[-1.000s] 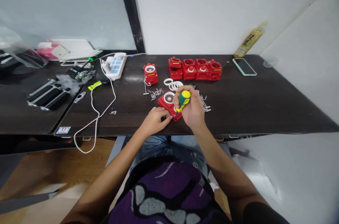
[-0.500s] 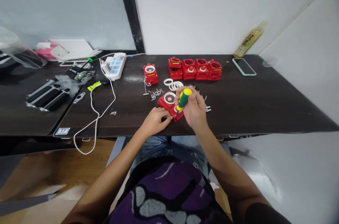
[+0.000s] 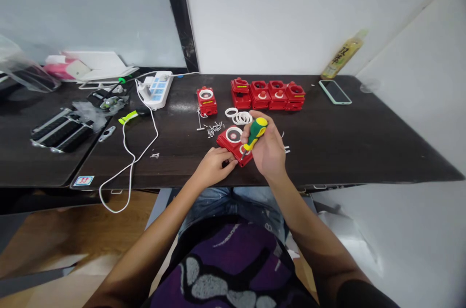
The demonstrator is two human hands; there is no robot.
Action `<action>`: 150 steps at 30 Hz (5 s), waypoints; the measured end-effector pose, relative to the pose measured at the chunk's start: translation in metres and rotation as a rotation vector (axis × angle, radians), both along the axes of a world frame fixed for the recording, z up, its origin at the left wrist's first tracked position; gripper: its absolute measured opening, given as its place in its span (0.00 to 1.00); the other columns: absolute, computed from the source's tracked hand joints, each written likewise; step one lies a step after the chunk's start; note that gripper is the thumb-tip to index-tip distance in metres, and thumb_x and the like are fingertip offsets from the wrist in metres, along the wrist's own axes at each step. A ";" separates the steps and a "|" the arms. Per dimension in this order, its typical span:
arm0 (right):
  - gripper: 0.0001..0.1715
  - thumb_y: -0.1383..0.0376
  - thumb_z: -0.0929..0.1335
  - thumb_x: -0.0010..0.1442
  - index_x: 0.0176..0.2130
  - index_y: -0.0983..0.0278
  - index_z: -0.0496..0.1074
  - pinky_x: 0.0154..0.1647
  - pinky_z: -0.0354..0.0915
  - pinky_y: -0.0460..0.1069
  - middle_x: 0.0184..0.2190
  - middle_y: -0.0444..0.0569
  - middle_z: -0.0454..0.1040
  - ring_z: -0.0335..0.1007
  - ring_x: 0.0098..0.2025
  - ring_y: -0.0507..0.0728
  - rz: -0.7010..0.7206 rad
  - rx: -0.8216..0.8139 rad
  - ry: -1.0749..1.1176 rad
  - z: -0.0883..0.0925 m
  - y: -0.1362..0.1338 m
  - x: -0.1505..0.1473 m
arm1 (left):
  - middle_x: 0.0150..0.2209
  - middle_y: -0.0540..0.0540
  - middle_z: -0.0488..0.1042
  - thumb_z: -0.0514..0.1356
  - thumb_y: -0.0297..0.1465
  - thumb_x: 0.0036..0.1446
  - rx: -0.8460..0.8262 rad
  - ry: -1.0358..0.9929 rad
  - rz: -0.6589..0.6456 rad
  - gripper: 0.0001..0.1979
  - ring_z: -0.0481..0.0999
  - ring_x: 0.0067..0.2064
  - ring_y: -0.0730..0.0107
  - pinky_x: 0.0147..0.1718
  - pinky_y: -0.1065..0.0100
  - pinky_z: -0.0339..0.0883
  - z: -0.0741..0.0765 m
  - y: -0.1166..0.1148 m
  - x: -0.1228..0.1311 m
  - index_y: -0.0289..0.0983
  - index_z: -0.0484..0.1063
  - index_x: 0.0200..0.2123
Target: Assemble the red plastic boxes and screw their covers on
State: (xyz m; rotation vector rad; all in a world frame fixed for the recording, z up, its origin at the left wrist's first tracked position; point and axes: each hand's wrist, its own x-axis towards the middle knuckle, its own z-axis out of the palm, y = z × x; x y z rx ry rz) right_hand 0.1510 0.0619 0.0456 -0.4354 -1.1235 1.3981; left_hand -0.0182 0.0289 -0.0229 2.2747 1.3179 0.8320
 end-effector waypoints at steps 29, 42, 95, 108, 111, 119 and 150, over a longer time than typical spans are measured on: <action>0.24 0.50 0.76 0.61 0.48 0.51 0.65 0.30 0.68 0.48 0.30 0.37 0.73 0.69 0.26 0.51 -0.084 0.090 -0.035 -0.011 0.000 0.001 | 0.35 0.50 0.78 0.60 0.31 0.69 -0.008 0.015 -0.006 0.10 0.75 0.38 0.67 0.40 0.62 0.57 0.002 -0.001 -0.001 0.38 0.75 0.33; 0.20 0.51 0.72 0.66 0.53 0.49 0.65 0.37 0.73 0.52 0.35 0.40 0.73 0.76 0.36 0.55 -0.111 0.068 -0.068 -0.010 -0.003 0.002 | 0.34 0.48 0.78 0.58 0.33 0.70 -0.018 0.011 -0.018 0.11 0.76 0.40 0.64 0.41 0.62 0.59 0.001 -0.001 -0.001 0.39 0.74 0.34; 0.21 0.57 0.69 0.69 0.60 0.52 0.71 0.56 0.77 0.62 0.54 0.50 0.80 0.78 0.56 0.63 -0.278 0.311 -0.333 0.002 -0.008 0.026 | 0.26 0.53 0.71 0.67 0.29 0.63 0.103 -0.320 0.111 0.04 0.71 0.28 0.75 0.33 0.72 0.65 0.000 -0.009 0.022 0.38 0.82 0.41; 0.22 0.53 0.65 0.71 0.62 0.52 0.68 0.57 0.77 0.64 0.54 0.52 0.78 0.77 0.58 0.66 -0.496 0.353 -0.379 0.007 0.008 0.046 | 0.24 0.54 0.72 0.67 0.28 0.61 0.011 -0.402 0.184 0.01 0.68 0.25 0.76 0.28 0.73 0.63 0.006 -0.011 0.031 0.37 0.81 0.35; 0.22 0.54 0.64 0.71 0.62 0.53 0.68 0.56 0.77 0.64 0.52 0.53 0.77 0.78 0.57 0.65 -0.553 0.360 -0.399 0.005 0.014 0.050 | 0.24 0.54 0.72 0.68 0.27 0.60 0.010 -0.390 0.210 0.02 0.68 0.25 0.76 0.29 0.72 0.63 0.008 -0.012 0.033 0.38 0.80 0.34; 0.19 0.57 0.70 0.65 0.55 0.54 0.74 0.49 0.78 0.56 0.44 0.48 0.80 0.80 0.45 0.59 -0.519 0.168 -0.301 -0.010 0.032 0.055 | 0.26 0.53 0.72 0.67 0.28 0.61 0.014 -0.353 0.249 0.01 0.70 0.27 0.74 0.30 0.70 0.63 0.003 -0.014 0.038 0.38 0.78 0.36; 0.21 0.58 0.67 0.65 0.54 0.63 0.76 0.57 0.72 0.59 0.50 0.54 0.82 0.79 0.51 0.62 -0.222 0.007 -0.787 -0.075 0.049 0.040 | 0.34 0.48 0.80 0.65 0.28 0.63 0.079 -0.303 0.194 0.08 0.77 0.34 0.69 0.41 0.64 0.70 0.002 -0.019 0.025 0.40 0.81 0.45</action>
